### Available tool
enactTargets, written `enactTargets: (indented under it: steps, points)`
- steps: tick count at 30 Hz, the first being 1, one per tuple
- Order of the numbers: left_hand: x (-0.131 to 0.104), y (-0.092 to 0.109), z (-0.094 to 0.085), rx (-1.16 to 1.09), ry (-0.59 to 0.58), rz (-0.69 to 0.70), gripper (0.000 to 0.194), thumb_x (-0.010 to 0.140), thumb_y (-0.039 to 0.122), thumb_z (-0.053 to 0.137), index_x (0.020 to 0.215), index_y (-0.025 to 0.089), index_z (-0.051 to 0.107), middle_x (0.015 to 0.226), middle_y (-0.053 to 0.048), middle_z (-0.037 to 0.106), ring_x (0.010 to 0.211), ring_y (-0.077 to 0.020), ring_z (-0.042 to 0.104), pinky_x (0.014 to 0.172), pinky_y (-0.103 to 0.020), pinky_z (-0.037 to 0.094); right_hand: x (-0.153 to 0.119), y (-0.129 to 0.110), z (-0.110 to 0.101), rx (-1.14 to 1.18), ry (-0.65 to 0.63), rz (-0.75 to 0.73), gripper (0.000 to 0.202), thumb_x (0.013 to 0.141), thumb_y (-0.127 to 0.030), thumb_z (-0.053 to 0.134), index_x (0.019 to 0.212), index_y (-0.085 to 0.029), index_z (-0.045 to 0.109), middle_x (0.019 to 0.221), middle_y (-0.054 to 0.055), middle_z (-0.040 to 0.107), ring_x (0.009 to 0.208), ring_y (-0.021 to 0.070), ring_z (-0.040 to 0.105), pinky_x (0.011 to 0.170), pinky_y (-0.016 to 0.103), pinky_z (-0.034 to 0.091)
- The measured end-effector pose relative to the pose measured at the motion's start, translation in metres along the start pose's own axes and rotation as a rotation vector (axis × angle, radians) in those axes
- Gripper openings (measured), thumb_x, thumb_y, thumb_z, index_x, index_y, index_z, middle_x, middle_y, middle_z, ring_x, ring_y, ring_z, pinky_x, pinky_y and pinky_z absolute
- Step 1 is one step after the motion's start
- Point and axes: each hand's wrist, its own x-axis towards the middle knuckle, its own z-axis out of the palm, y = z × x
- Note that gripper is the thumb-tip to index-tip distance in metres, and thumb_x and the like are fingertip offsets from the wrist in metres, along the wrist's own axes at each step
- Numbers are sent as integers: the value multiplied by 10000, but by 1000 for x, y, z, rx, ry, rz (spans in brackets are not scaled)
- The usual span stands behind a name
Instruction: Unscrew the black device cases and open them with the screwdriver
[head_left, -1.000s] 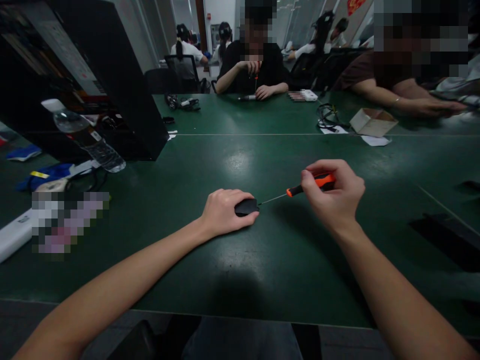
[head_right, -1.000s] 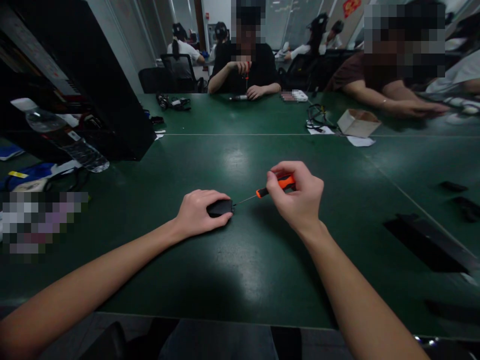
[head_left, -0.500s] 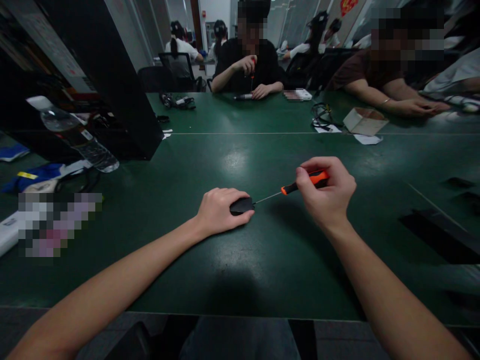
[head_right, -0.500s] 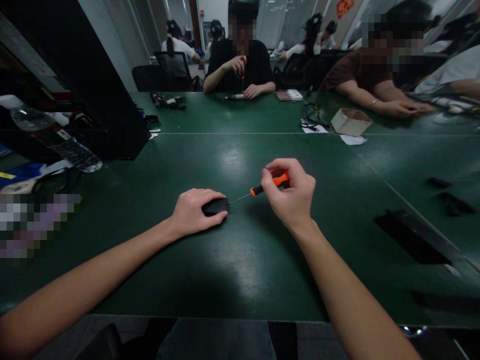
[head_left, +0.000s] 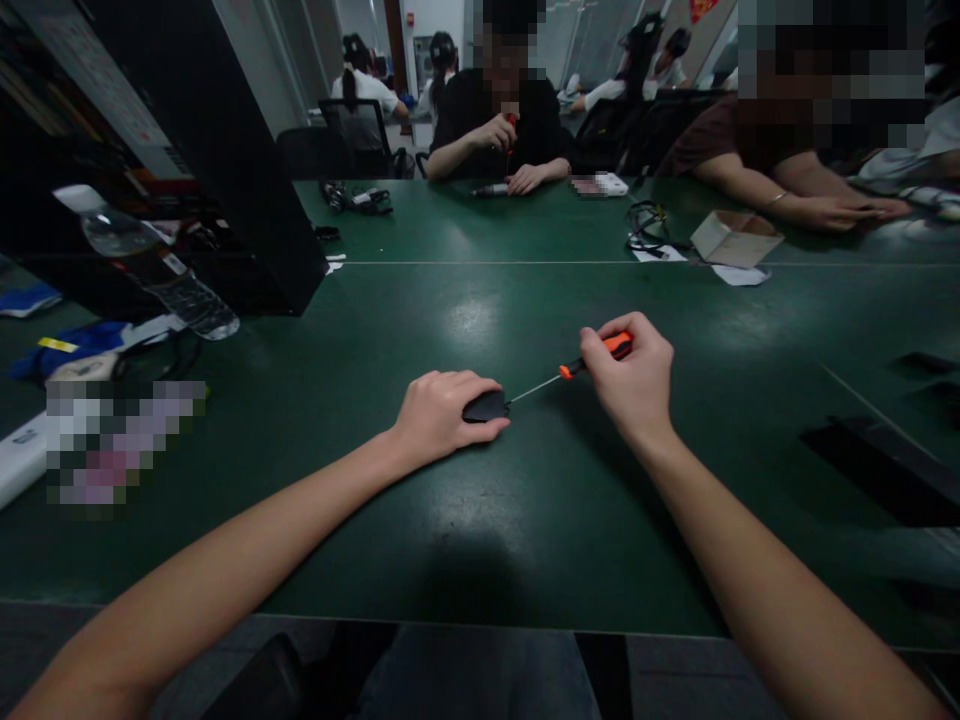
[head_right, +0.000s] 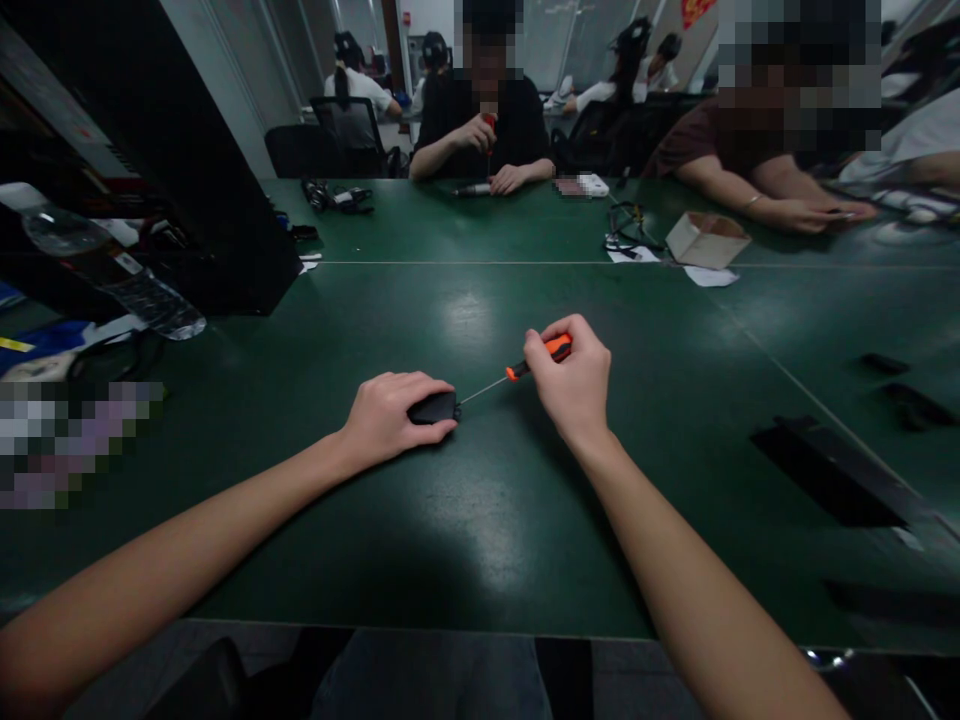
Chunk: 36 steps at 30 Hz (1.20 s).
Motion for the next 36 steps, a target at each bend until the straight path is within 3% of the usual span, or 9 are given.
enactTargets:
  steps: [4,8,13,15,18,21,24,31,36]
  points:
    - [1,-2,1,34,-16,15,419,892,543,680,1126,196,701,1038,-55,769,900,-240,723,737,-336,490,1,3,-2,-15,-10,-4,227,810,-360,684,708,-218,540,603,-43,511,532,117,459,534,277,377]
    - [1,-2,0,48,-37,21,451,897,577,668,1132,193,693,1024,-59,755,888,-239,713,728,-334,479,-9,-16,-14,-67,51,-268,238,823,-418,675,730,-244,542,621,-13,570,528,137,506,521,293,399]
    - [3,-1,-1,68,-56,10,450,896,590,664,1122,201,686,1004,-57,747,863,-228,702,730,-322,472,-22,-43,-26,-243,-125,-480,322,848,-519,657,678,-260,569,588,17,625,509,147,556,495,295,416]
    - [2,-1,-1,67,-59,13,463,898,601,657,1127,199,683,1009,-58,745,869,-229,701,736,-324,473,-18,-42,-25,-184,-43,-417,310,839,-504,668,694,-252,560,593,5,617,492,139,549,480,287,416]
    - [2,-2,-2,61,-62,21,486,903,615,644,1142,194,680,1027,-61,742,886,-236,702,747,-331,478,-8,-25,-15,-16,27,-125,278,823,-446,686,731,-237,528,570,-36,559,427,120,513,426,267,397]
    - [2,-2,-3,72,-62,28,502,903,618,641,1166,192,679,1046,-65,744,894,-244,705,747,-335,480,-5,-5,1,121,-110,225,275,814,-436,681,755,-237,501,492,-65,516,326,116,448,328,245,314]
    - [2,-2,-2,88,-59,41,523,899,630,637,1179,191,682,1042,-71,747,884,-245,709,742,-335,480,-12,3,19,224,-285,392,285,828,-456,651,758,-239,481,435,-70,497,276,118,415,289,231,263]
    - [1,-2,0,50,-30,79,521,924,636,595,1163,181,680,1039,-81,760,917,-253,718,756,-341,490,-9,13,25,196,-256,330,318,840,-508,621,762,-235,479,452,-70,475,324,105,403,341,236,287]
    - [-3,-7,-3,-33,-31,82,489,929,539,648,1235,157,661,1145,-119,745,1009,-280,713,854,-399,532,-10,25,22,101,-371,199,391,890,-571,549,727,-217,516,487,-53,457,420,114,424,457,261,323]
